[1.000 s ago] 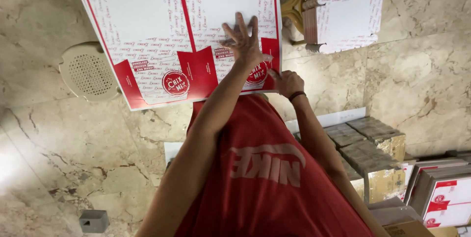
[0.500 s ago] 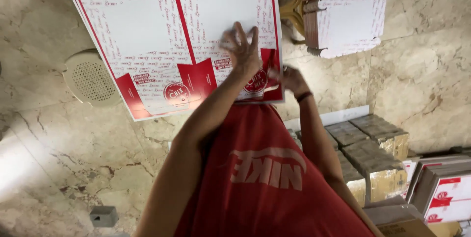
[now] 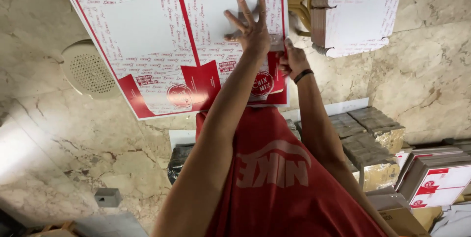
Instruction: Folding flat cardboard sheets into boxes and stacking them in a packaging area.
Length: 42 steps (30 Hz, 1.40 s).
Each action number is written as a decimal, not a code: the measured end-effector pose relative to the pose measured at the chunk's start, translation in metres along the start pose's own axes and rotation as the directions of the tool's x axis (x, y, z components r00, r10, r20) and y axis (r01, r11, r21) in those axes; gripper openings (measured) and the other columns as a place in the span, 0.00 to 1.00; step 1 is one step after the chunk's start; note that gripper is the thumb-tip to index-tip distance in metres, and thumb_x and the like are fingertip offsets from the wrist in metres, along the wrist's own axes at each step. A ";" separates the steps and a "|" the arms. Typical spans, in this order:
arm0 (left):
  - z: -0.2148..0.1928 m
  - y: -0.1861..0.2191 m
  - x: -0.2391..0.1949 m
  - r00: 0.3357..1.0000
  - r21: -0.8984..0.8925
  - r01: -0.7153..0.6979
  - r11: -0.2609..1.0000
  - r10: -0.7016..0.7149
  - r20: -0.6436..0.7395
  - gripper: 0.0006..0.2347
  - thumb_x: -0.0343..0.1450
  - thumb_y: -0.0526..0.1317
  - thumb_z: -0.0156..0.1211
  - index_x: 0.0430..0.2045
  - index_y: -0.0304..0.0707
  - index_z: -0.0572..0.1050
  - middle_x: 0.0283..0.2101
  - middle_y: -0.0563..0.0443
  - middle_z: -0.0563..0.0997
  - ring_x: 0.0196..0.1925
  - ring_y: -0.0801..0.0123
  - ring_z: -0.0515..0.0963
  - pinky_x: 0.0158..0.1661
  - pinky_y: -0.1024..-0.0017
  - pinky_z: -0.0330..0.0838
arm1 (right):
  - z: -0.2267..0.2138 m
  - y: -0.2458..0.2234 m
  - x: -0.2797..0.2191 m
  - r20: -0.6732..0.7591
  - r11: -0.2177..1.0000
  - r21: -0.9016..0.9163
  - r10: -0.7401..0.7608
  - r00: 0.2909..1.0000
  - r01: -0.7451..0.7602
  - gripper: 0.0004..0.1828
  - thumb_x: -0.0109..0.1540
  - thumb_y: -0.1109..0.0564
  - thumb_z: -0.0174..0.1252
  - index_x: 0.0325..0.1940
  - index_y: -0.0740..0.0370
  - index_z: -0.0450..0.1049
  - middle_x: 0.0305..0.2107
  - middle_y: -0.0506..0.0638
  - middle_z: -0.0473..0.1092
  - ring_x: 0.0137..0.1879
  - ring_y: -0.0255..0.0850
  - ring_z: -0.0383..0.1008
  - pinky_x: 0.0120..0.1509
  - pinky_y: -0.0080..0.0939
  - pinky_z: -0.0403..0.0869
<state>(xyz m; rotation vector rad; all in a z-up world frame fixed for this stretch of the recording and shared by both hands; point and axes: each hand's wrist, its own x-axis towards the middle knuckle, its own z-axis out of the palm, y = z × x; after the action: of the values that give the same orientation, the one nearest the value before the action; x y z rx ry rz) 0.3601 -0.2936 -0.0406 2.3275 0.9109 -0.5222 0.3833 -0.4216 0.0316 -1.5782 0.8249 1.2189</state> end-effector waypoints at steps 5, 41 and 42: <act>0.005 -0.001 -0.003 0.998 0.277 -0.020 0.961 0.034 -0.047 0.49 0.71 0.34 0.59 0.72 0.70 0.21 0.72 0.38 0.10 0.71 0.14 0.17 0.49 0.18 0.67 | 0.002 -0.003 -0.024 0.053 0.999 0.032 -0.042 0.998 0.040 0.30 0.73 0.38 0.38 0.26 0.58 0.66 0.11 0.43 0.48 0.16 0.37 0.47 0.21 0.41 0.47; -0.098 -0.010 -0.010 0.751 0.365 -0.642 0.674 0.457 0.477 0.35 0.72 0.40 0.54 0.76 0.70 0.46 0.76 0.54 0.25 0.75 0.38 0.23 0.59 0.09 0.35 | -0.019 0.217 0.004 -0.182 0.868 0.444 -0.155 0.971 0.221 0.30 0.61 0.31 0.55 0.58 0.49 0.67 0.56 0.59 0.69 0.62 0.53 0.73 0.61 0.58 0.75; -0.108 -0.009 -0.010 0.733 0.300 -0.644 0.703 0.456 0.504 0.41 0.64 0.25 0.53 0.74 0.65 0.56 0.76 0.55 0.29 0.75 0.41 0.23 0.60 0.08 0.38 | -0.010 0.242 0.019 0.080 0.750 0.661 -0.060 0.995 -0.007 0.24 0.62 0.30 0.52 0.51 0.43 0.69 0.53 0.58 0.66 0.59 0.59 0.71 0.65 0.67 0.71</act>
<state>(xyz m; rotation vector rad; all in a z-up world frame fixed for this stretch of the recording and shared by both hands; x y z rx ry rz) 0.3622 -0.2236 0.0428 2.5902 -0.1772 -0.9656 0.1734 -0.5093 -0.0522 -0.9305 1.0252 0.8275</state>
